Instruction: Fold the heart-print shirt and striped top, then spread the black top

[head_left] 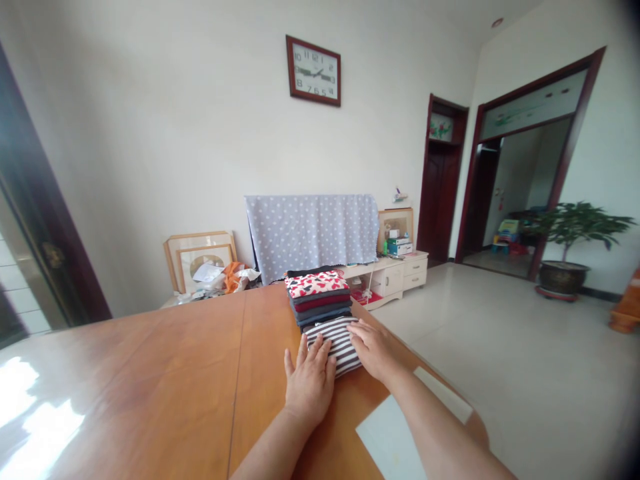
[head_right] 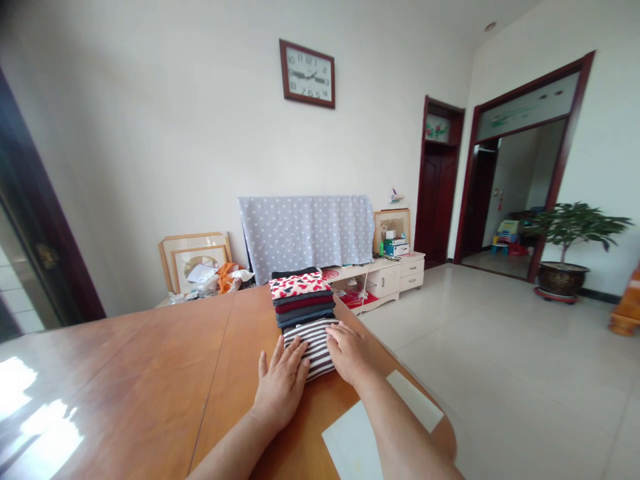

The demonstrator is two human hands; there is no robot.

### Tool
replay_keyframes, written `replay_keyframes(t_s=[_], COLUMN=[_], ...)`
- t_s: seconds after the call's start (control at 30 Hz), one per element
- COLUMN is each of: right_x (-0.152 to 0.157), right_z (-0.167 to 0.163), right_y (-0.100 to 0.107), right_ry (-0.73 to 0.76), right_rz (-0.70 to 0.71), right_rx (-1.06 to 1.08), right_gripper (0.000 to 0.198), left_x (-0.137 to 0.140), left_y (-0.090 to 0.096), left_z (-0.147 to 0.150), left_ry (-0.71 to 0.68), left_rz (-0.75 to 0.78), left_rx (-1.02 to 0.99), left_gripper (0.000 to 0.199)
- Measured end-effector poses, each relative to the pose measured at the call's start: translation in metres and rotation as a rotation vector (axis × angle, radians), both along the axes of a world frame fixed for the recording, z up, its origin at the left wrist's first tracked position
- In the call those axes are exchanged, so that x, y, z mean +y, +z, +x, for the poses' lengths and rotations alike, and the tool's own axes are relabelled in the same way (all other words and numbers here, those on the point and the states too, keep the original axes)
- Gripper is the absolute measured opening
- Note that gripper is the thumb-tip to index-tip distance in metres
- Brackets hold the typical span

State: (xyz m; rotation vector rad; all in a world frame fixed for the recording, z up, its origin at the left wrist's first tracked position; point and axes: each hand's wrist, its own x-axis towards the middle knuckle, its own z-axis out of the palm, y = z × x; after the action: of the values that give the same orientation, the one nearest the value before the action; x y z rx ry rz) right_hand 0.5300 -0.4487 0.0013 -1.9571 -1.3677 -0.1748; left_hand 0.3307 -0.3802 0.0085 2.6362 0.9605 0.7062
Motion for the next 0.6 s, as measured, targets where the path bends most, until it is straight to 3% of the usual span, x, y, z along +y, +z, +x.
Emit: replay_keyframes(t_s=[0.37, 0.5, 0.6], right_x=[0.0083, 0.0071, 0.0033], right_z=[0.0019, -0.0009, -0.0057], right_y=[-0.0039, -0.0047, -0.0022], right_ry=[-0.061, -0.063, -0.093], right_rz=[-0.226, -0.215, -0.118], right_rx=[0.018, 0.032, 0.003], right_gripper=[0.048, 0.048, 0.044], left_x=[0.0014, 0.0005, 0.0021], left_y=[0.0022, -0.0007, -0.0050], left_z=[0.0029, 0.0028, 0.0028], left_ry=[0.083, 0.075, 0.059], left_rz=[-0.078, -0.075, -0.086], left_rx=[0.148, 0.124, 0.080], left_gripper=[0.057, 0.057, 0.058])
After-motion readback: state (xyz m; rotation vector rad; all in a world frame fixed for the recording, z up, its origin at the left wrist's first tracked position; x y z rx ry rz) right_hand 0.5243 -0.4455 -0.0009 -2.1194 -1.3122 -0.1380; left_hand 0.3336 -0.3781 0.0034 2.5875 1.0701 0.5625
